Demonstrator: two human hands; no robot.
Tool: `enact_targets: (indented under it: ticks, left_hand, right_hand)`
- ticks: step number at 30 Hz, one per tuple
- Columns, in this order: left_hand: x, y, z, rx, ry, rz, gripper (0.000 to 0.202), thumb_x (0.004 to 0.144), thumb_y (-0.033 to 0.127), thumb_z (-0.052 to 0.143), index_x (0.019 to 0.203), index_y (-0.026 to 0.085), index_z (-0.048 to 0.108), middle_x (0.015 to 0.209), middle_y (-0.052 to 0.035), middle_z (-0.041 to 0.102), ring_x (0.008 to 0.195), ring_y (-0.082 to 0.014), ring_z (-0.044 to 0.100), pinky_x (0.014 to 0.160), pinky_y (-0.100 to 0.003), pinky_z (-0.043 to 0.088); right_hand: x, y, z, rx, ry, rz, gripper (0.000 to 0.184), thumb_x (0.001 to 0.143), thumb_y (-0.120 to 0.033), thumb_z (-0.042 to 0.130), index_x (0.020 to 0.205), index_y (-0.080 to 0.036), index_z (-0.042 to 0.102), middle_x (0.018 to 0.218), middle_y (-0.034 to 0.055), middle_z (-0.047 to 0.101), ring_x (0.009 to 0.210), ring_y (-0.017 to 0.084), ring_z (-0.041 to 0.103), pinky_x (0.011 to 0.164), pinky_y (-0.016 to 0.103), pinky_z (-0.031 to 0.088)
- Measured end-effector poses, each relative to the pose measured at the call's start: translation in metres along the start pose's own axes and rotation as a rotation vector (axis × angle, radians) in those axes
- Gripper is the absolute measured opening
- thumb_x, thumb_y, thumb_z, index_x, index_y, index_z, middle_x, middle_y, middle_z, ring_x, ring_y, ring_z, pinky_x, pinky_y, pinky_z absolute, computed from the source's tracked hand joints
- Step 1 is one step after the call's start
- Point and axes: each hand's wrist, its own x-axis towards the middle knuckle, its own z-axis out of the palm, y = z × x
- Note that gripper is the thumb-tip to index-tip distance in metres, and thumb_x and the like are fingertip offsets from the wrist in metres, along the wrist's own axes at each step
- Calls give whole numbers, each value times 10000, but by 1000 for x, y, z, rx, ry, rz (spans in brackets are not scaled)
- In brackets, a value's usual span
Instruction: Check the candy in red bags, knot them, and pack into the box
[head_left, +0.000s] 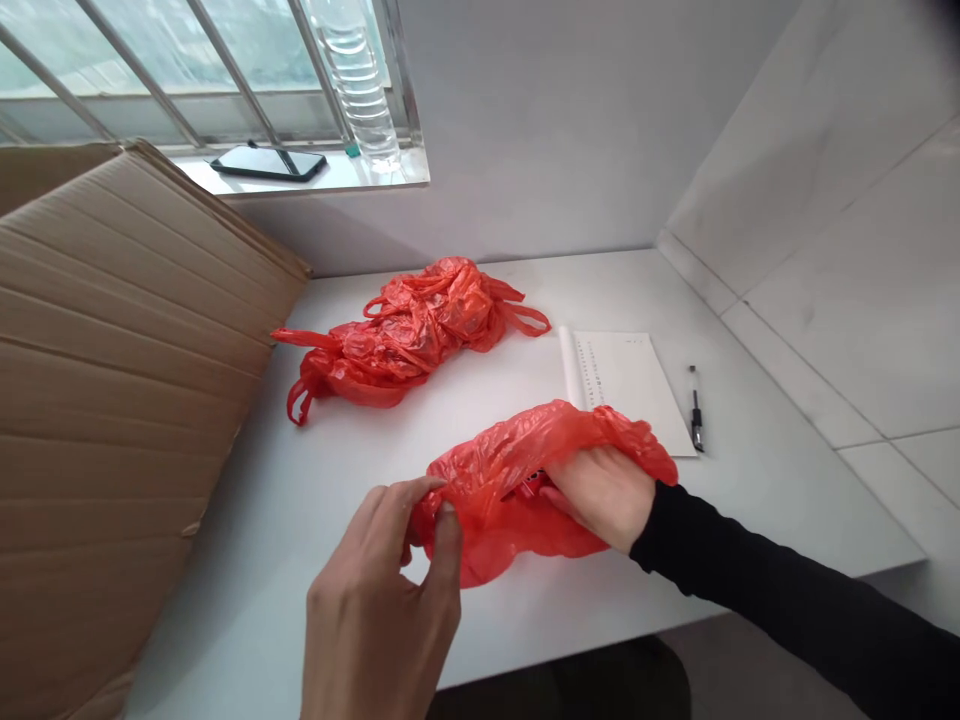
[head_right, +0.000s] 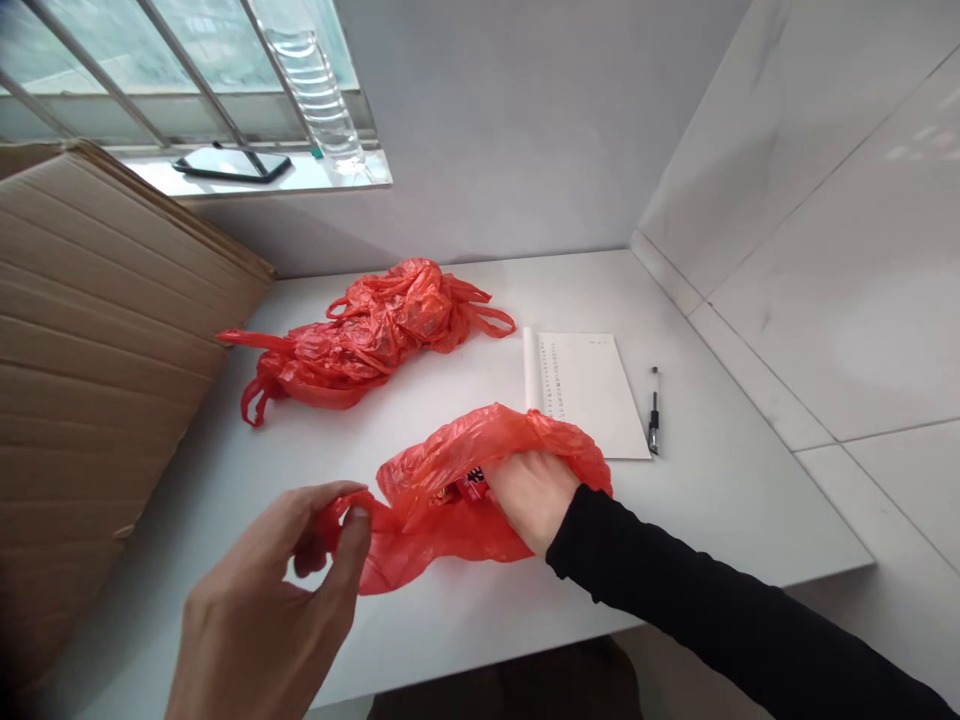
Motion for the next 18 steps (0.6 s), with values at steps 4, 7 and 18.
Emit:
enact_targets:
  ticks: [4, 7, 18]
  left_hand:
    - [-4, 1, -11, -372, -92, -157, 90, 959, 333, 631, 1023, 289, 677, 833, 32, 679, 706, -122, 662, 619, -200, 553]
    - [-7, 0, -16, -648, -19, -325, 128, 933, 387, 691, 1027, 301, 701, 924, 13, 717, 738, -119, 690, 598, -148, 581]
    - [0, -1, -20, -1175, -124, -629, 243, 790, 407, 783, 982, 258, 795, 594, -41, 638, 511, -181, 617, 411, -251, 552]
  right_hand:
    - [0, -3, -4, -30, -20, 2, 143, 906, -156, 617, 1045, -177, 640, 1015, 85, 735, 936, 271, 708, 776, 353, 502]
    - [-9, -13, -15, -128, -77, 31, 186, 962, -243, 584, 1128, -167, 620, 971, 84, 748, 838, 284, 731, 667, 349, 469]
    - [-5, -20, -23, -239, -62, 263, 421, 1050, -314, 372, 809, -181, 690, 751, 104, 739, 710, 278, 734, 595, 342, 442]
